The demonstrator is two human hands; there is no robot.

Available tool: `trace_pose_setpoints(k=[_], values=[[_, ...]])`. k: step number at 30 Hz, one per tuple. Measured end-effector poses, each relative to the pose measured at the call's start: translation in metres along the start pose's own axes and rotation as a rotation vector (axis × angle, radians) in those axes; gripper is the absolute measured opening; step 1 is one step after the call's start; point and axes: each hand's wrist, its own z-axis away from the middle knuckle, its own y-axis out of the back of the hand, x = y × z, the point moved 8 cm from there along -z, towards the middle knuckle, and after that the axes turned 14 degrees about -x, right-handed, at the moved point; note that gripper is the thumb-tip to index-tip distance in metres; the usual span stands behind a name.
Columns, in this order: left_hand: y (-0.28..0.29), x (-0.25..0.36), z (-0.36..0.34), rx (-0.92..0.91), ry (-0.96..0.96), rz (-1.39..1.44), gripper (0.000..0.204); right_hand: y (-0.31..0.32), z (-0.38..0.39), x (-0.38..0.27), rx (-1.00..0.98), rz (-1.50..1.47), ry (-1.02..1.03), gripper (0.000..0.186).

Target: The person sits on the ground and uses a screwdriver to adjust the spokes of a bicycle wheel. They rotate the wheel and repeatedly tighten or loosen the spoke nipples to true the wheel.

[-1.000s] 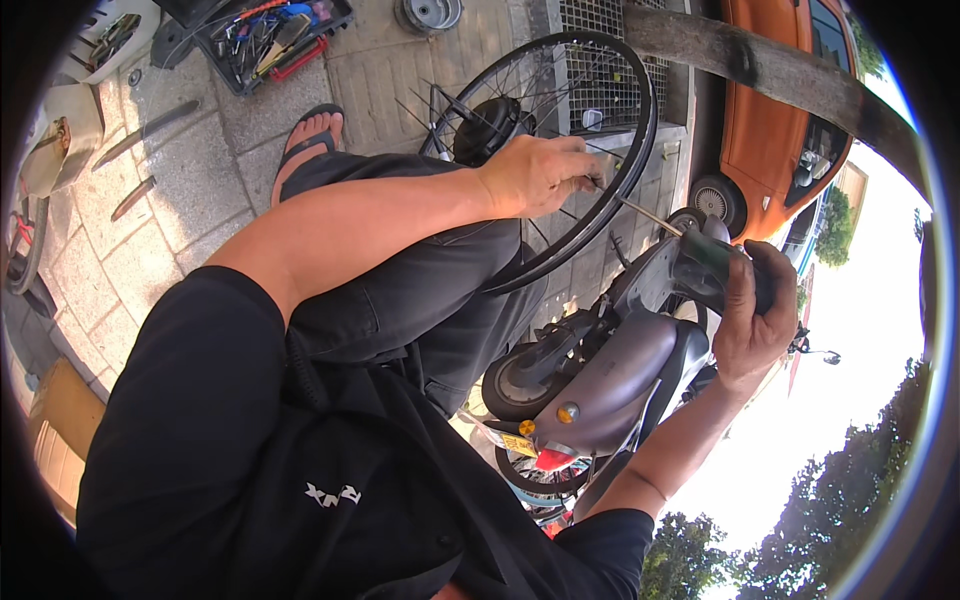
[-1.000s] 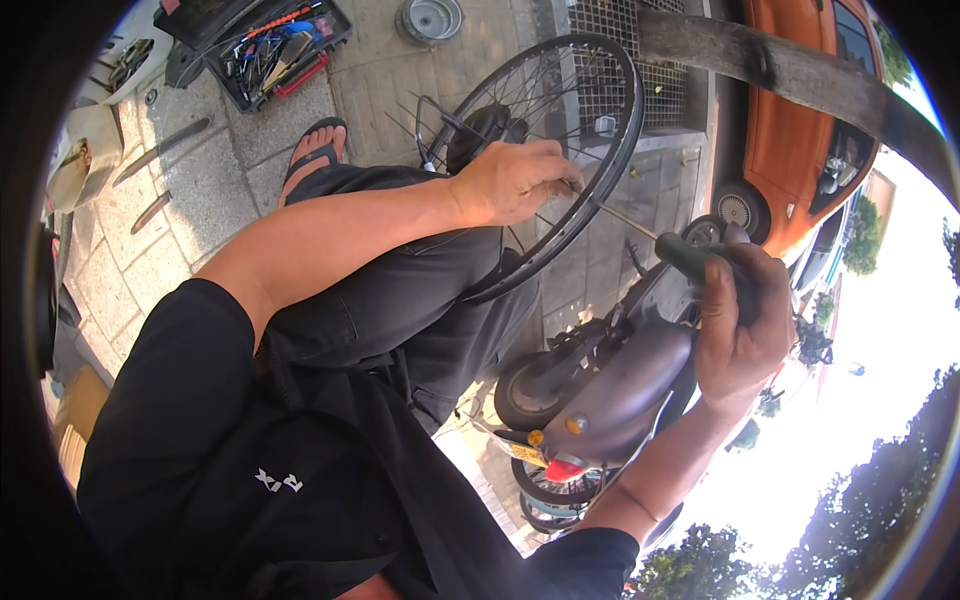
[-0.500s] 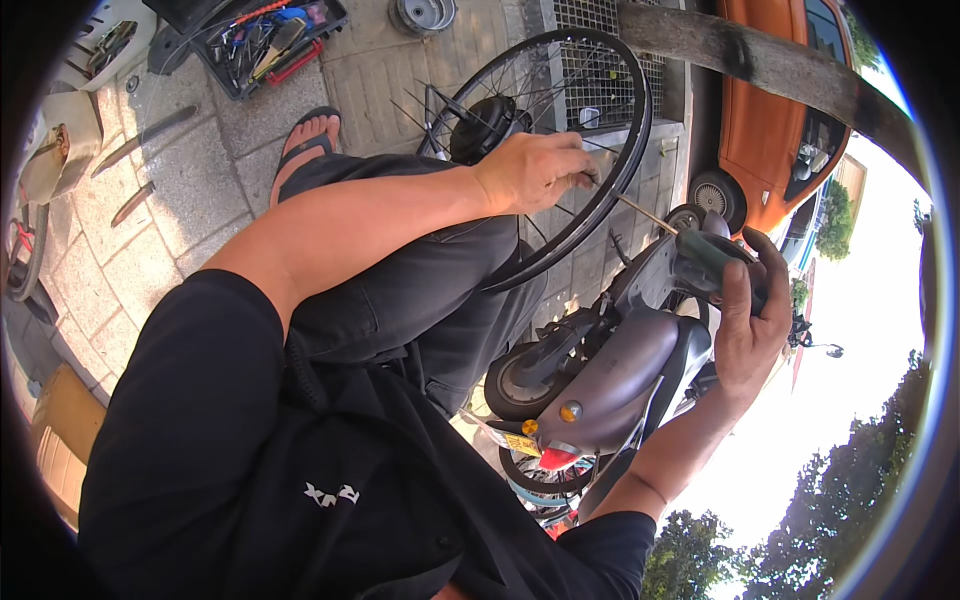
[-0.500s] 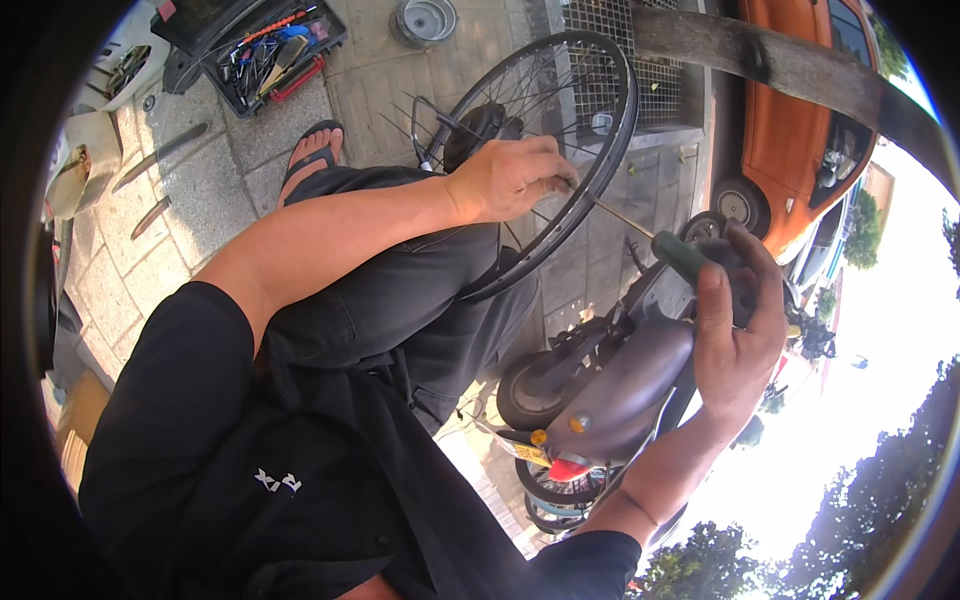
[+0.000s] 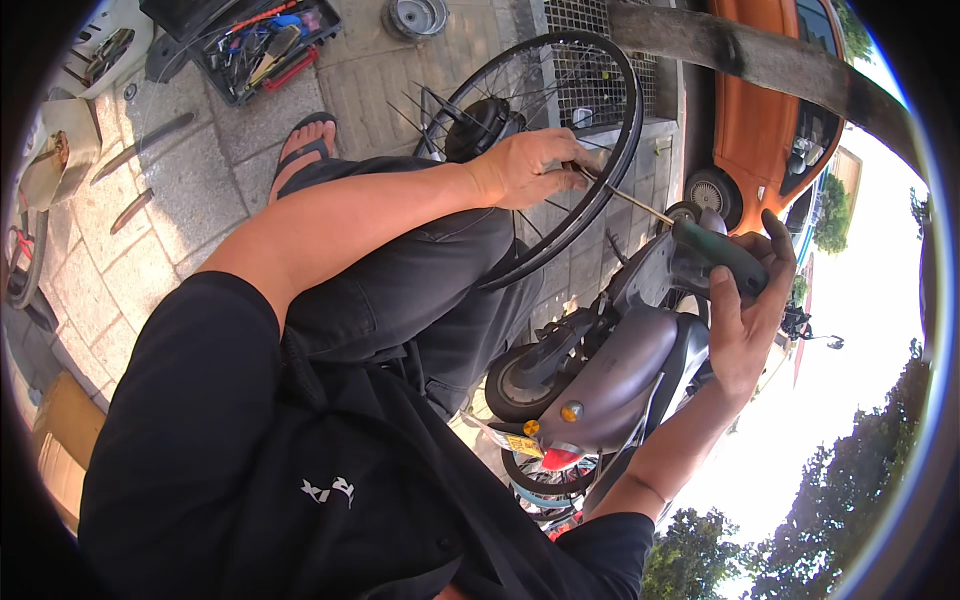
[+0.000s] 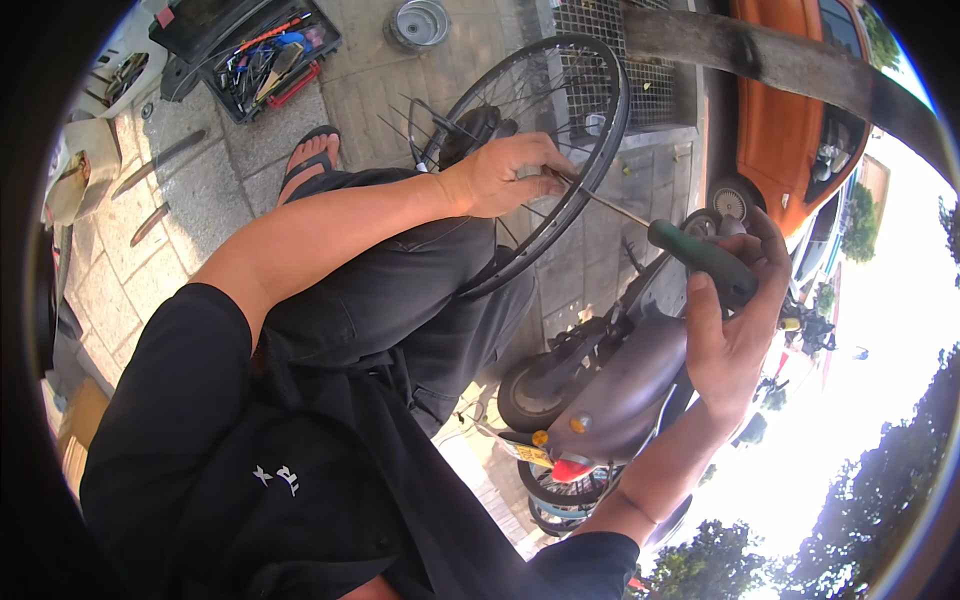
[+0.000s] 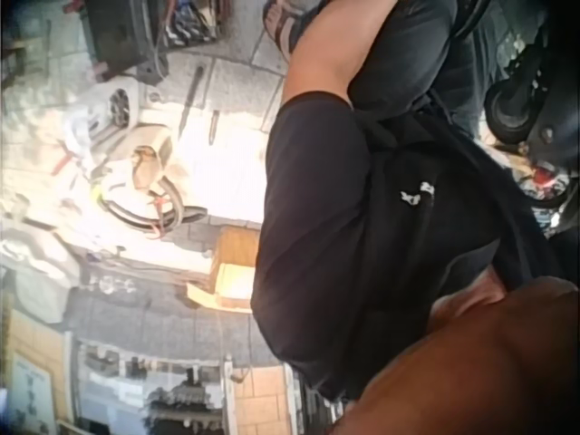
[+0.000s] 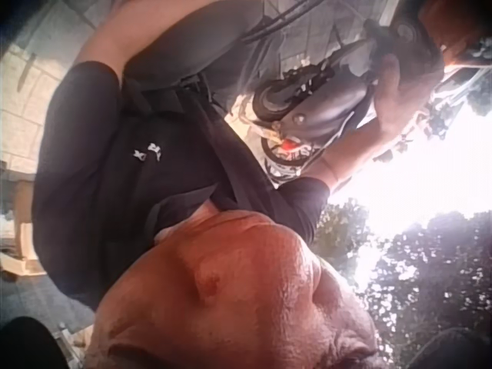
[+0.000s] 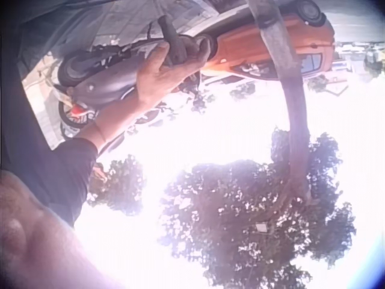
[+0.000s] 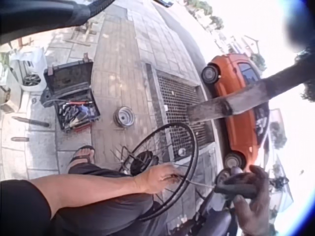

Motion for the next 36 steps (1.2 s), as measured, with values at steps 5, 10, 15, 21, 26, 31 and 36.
trace_pose_setpoints(k=[5,10,15,21,26,31,36], values=[[-0.002,-0.005,-0.002,-0.039,0.055,0.061,0.025,-0.002,0.000,0.027,-0.035,0.100,-0.221,0.056],[-0.007,-0.003,-0.007,-0.017,-0.008,0.000,0.023,-0.003,0.001,0.003,-0.044,-0.073,-0.064,0.047],[-0.010,-0.006,-0.010,-0.057,0.010,0.018,0.021,-0.004,0.009,0.030,-0.038,-0.056,-0.236,0.054],[-0.016,-0.010,-0.014,-0.111,0.018,-0.009,0.022,-0.005,0.010,0.005,-0.052,-0.045,0.017,0.054],[-0.013,-0.003,-0.008,-0.115,0.096,0.002,0.028,-0.006,0.010,0.021,-0.031,0.001,-0.324,0.055],[-0.013,-0.004,-0.007,-0.126,0.184,0.048,0.033,-0.002,0.011,0.012,-0.097,-0.015,-0.203,0.046],[-0.011,-0.004,-0.006,-0.113,0.200,0.083,0.034,-0.004,0.016,0.022,-0.032,0.020,-0.219,0.050]])
